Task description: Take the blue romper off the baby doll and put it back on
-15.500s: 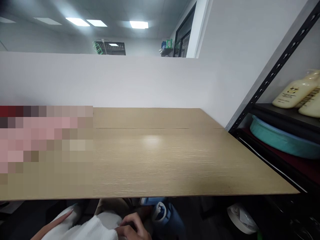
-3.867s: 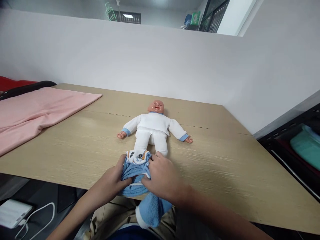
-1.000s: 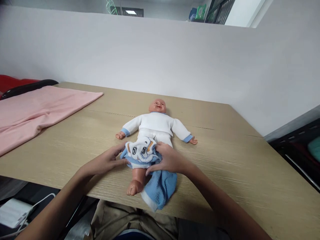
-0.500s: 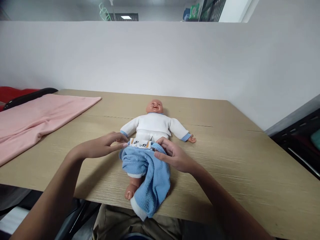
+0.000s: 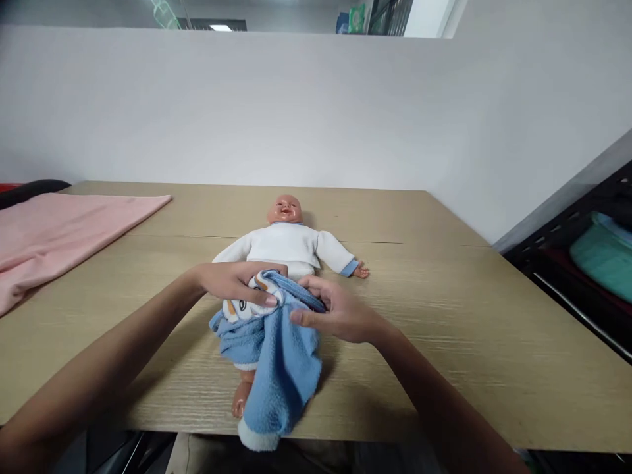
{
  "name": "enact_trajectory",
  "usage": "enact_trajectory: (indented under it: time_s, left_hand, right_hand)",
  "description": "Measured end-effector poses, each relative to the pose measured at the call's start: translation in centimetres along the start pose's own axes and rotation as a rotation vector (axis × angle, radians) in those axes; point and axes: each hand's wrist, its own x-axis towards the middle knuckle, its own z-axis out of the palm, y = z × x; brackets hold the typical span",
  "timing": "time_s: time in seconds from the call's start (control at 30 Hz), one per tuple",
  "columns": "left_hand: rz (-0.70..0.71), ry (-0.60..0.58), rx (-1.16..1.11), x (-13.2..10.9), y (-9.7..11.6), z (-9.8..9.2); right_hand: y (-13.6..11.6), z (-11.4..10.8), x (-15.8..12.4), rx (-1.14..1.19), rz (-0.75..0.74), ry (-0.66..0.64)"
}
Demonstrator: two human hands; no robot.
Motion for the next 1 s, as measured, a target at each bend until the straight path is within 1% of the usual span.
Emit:
enact_trajectory:
  time_s: [0.07, 0.1, 0.13, 0.17, 0.27, 0.33, 0.4, 0.47, 0.53, 0.57, 0.6, 0.67, 0.73, 0.8, 0.9, 0.93, 1.0]
  left_hand:
    - [0.01, 0.104, -0.042, 0.0, -0.7, 0.1]
    - [0.013, 0.119, -0.064, 0.0, -1.0, 0.2]
    - [0.019, 0.106, -0.093, 0.1, -1.3, 0.3]
    - [0.027, 0.066, -0.126, 0.1, -1.5, 0.4]
    - [0.023, -0.103, -0.185, 0.1, -1.8, 0.6]
    - [-0.016, -0.165, -0.172, -0.1, -1.9, 0.6]
    - [-0.036, -0.201, -0.181, -0.3, -1.9, 0.5]
    - [-0.02, -0.216, -0.238, -0.5, -1.9, 0.3]
    - [0.001, -0.194, -0.285, -0.6, -2.0, 0.3]
    - [0.006, -0.174, -0.294, -0.7, -2.1, 0.3]
    - [0.006, -0.156, -0.3, -0.7, -2.2, 0.3]
    - [-0.012, -0.15, -0.313, -0.7, -2.3, 0.4]
    - [-0.041, -0.185, -0.364, -0.8, -2.4, 0.5]
    - [-0.056, -0.25, -0.427, -1.0, -2.6, 0.5]
    - [-0.019, -0.336, -0.448, -1.1, -3.2, 0.4]
    - [0.014, -0.329, -0.439, -1.0, -3.5, 0.4]
    - [0.081, -0.271, -0.415, -0.9, -4.2, 0.5]
  right_hand:
    - [-0.3, -0.2, -0.3, -0.106, 0.059, -0.049]
    - [-0.4, -0.2, -0.4, -0.161, 0.059, -0.059]
    - [-0.4, -0.2, -0.5, -0.196, 0.044, -0.057]
    - [-0.4, -0.1, -0.5, -0.205, 0.03, -0.044]
    - [-0.3, 0.0, -0.5, -0.108, 0.036, 0.017]
    - [-0.3, 0.0, -0.5, -0.067, 0.052, 0.038]
    - [-0.6, -0.1, -0.5, -0.086, 0.057, -0.011]
    - [-0.9, -0.3, -0.7, -0.139, 0.074, -0.113]
    - [-1.2, -0.4, -1.0, -0.187, 0.077, -0.195]
    - [-1.3, -0.4, -1.1, -0.193, 0.067, -0.213]
    - [-1.2, -0.4, -1.2, -0.177, 0.048, -0.215]
    - [-0.9, -0.5, -1.3, -0.08, 0.008, -0.177]
    - [-0.3, -0.5, -1.3, 0.049, -0.004, -0.112]
    - [0.2, -0.5, -1.2, 0.15, 0.023, -0.071]
    - [0.7, -0.1, -1.0, 0.209, 0.08, -0.122]
    - [0.8, 0.2, -0.9, 0.23, 0.087, -0.155]
    - [1.1, 0.7, -0.8, 0.31, 0.089, -0.242]
